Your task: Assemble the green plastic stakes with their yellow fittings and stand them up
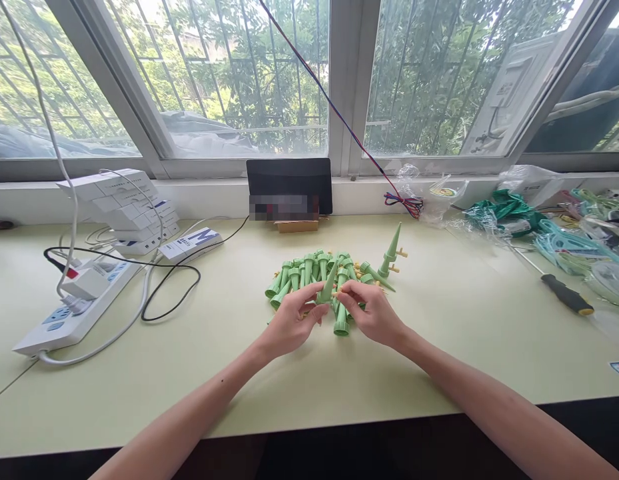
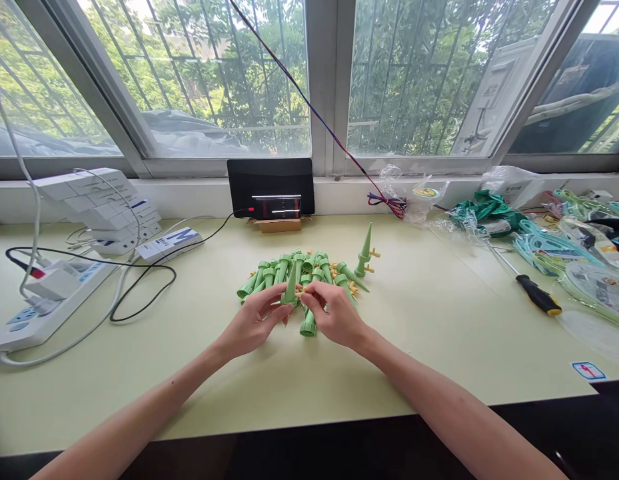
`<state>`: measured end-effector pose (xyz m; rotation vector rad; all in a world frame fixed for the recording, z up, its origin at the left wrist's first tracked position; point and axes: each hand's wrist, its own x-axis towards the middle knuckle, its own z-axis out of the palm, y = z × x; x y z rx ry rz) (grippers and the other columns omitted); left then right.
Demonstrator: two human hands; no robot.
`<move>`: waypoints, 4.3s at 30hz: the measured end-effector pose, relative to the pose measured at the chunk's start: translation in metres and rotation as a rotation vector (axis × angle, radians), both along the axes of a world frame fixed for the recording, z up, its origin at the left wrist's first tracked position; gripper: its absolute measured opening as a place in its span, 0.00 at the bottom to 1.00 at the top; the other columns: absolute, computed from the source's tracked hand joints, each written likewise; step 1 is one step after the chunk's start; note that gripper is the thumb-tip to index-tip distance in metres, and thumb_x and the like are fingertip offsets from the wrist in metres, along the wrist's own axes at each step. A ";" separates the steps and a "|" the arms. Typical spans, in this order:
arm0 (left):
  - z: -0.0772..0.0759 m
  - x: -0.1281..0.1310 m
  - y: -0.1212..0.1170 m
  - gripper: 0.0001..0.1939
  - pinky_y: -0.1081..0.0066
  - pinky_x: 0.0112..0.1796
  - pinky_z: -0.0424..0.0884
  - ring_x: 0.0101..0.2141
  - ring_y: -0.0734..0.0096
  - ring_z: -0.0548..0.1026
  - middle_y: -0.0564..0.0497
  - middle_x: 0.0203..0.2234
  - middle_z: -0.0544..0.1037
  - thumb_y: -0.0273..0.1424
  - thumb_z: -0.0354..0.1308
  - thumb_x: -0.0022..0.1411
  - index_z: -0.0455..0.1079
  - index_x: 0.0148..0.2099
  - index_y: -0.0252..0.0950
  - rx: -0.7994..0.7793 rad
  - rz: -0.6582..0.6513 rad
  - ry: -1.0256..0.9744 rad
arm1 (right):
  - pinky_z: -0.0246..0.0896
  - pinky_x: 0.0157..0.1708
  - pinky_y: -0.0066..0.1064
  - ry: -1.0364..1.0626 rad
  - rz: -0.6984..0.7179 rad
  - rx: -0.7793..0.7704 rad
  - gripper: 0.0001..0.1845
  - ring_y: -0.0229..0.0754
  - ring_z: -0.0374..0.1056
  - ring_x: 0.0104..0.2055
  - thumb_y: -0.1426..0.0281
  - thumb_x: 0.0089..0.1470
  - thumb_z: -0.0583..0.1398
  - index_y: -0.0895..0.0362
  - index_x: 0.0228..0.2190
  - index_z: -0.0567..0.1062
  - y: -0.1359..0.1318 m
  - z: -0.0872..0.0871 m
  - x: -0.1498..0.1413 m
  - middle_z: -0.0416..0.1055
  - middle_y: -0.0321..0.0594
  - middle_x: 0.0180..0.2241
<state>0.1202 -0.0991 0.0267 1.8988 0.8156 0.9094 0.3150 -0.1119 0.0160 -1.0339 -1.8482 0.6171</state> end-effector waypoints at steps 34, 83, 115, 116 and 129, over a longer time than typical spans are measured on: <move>-0.006 -0.001 0.001 0.23 0.66 0.33 0.73 0.28 0.72 0.71 0.48 0.34 0.73 0.37 0.52 0.67 0.60 0.61 0.35 -0.056 0.023 0.037 | 0.44 0.22 0.27 -0.028 0.036 0.004 0.18 0.33 0.46 0.20 0.66 0.65 0.50 0.56 0.23 0.62 0.003 -0.003 0.001 0.52 0.29 0.18; -0.006 -0.002 -0.001 0.25 0.71 0.28 0.68 0.22 0.74 0.66 0.56 0.20 0.66 0.36 0.53 0.67 0.62 0.63 0.33 -0.031 0.022 0.055 | 0.45 0.22 0.27 -0.080 -0.014 0.087 0.20 0.34 0.46 0.21 0.63 0.66 0.50 0.55 0.22 0.59 0.002 -0.008 0.001 0.52 0.31 0.19; -0.007 -0.002 -0.001 0.24 0.72 0.25 0.70 0.21 0.75 0.66 0.57 0.18 0.66 0.36 0.54 0.66 0.65 0.61 0.32 0.018 0.050 0.018 | 0.47 0.23 0.27 -0.097 0.026 0.112 0.19 0.35 0.48 0.21 0.64 0.66 0.49 0.55 0.23 0.60 0.004 -0.010 0.003 0.55 0.32 0.19; -0.007 -0.001 -0.001 0.24 0.72 0.25 0.70 0.21 0.75 0.67 0.56 0.18 0.66 0.36 0.54 0.66 0.66 0.60 0.33 0.023 0.050 0.014 | 0.47 0.23 0.27 -0.099 0.026 0.107 0.19 0.35 0.48 0.21 0.63 0.66 0.48 0.55 0.23 0.61 0.004 -0.011 0.003 0.55 0.32 0.19; -0.004 -0.003 -0.002 0.26 0.74 0.23 0.65 0.18 0.76 0.64 0.59 0.16 0.64 0.38 0.52 0.67 0.62 0.63 0.30 -0.008 0.006 0.120 | 0.46 0.23 0.28 -0.136 -0.005 0.167 0.21 0.35 0.48 0.21 0.62 0.66 0.49 0.55 0.21 0.56 0.004 -0.008 0.003 0.53 0.32 0.19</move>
